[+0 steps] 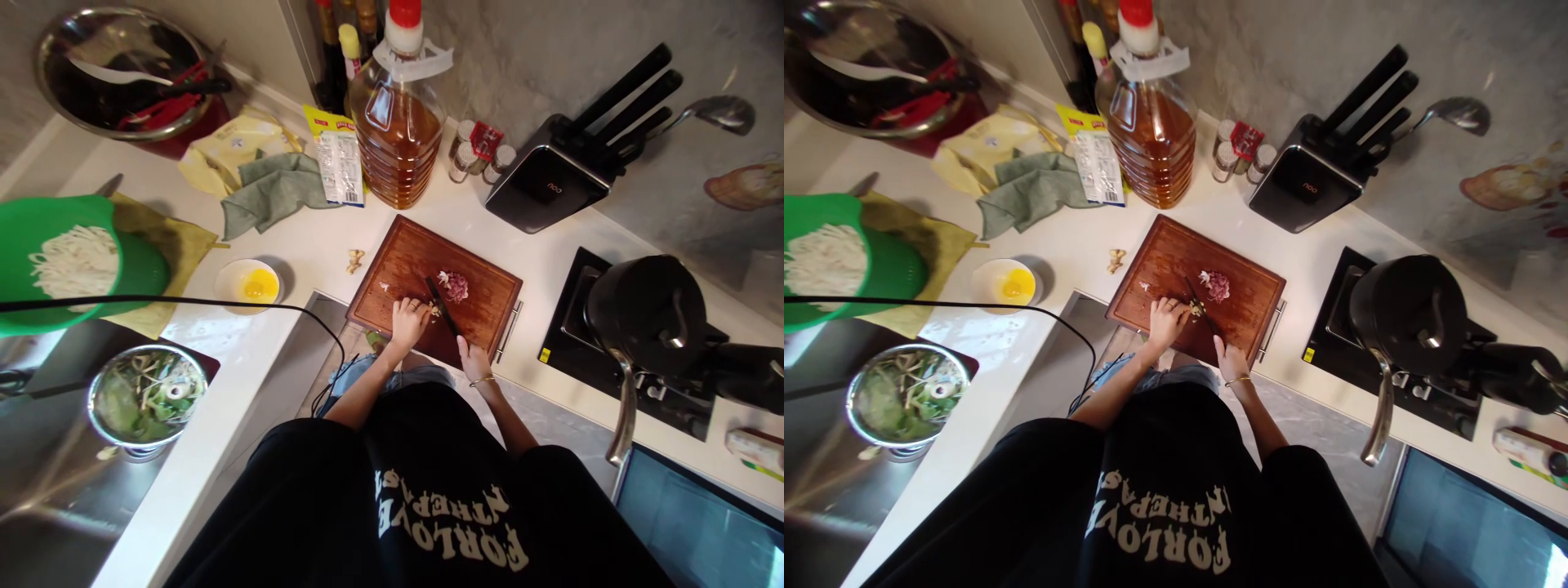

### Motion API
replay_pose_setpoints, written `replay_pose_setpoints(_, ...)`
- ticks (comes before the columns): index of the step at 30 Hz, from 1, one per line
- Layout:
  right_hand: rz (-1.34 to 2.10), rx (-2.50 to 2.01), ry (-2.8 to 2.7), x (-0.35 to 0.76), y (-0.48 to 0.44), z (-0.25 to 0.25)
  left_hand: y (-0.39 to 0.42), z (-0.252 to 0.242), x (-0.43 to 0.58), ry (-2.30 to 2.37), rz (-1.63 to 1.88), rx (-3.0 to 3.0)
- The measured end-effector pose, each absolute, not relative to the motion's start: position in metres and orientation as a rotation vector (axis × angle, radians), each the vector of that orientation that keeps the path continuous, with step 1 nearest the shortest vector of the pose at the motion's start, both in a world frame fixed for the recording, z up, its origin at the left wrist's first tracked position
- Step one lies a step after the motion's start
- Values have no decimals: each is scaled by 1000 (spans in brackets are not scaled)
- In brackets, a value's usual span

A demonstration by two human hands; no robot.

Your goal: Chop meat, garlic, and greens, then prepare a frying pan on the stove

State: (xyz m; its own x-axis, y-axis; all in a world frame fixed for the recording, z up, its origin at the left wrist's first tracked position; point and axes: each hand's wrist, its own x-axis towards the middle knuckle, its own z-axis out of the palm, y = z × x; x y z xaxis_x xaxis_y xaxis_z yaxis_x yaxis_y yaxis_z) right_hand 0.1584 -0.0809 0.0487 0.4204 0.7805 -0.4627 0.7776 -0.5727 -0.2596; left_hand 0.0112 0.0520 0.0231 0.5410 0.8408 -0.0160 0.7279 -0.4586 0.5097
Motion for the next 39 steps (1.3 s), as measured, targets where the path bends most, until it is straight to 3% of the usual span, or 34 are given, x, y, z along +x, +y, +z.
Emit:
replay_pose_setpoints(19,1044,-2792,-1495,144,-62,76,48,22,-4,1457,332,2253)
replay_pose_setpoints(31,895,-2618,-1438,155,-77,48,42,12,14,1362,306,2092)
replay_pose_setpoints(39,1421,-2205,-693,155,-71,67,47,34,23,1347,434,2083)
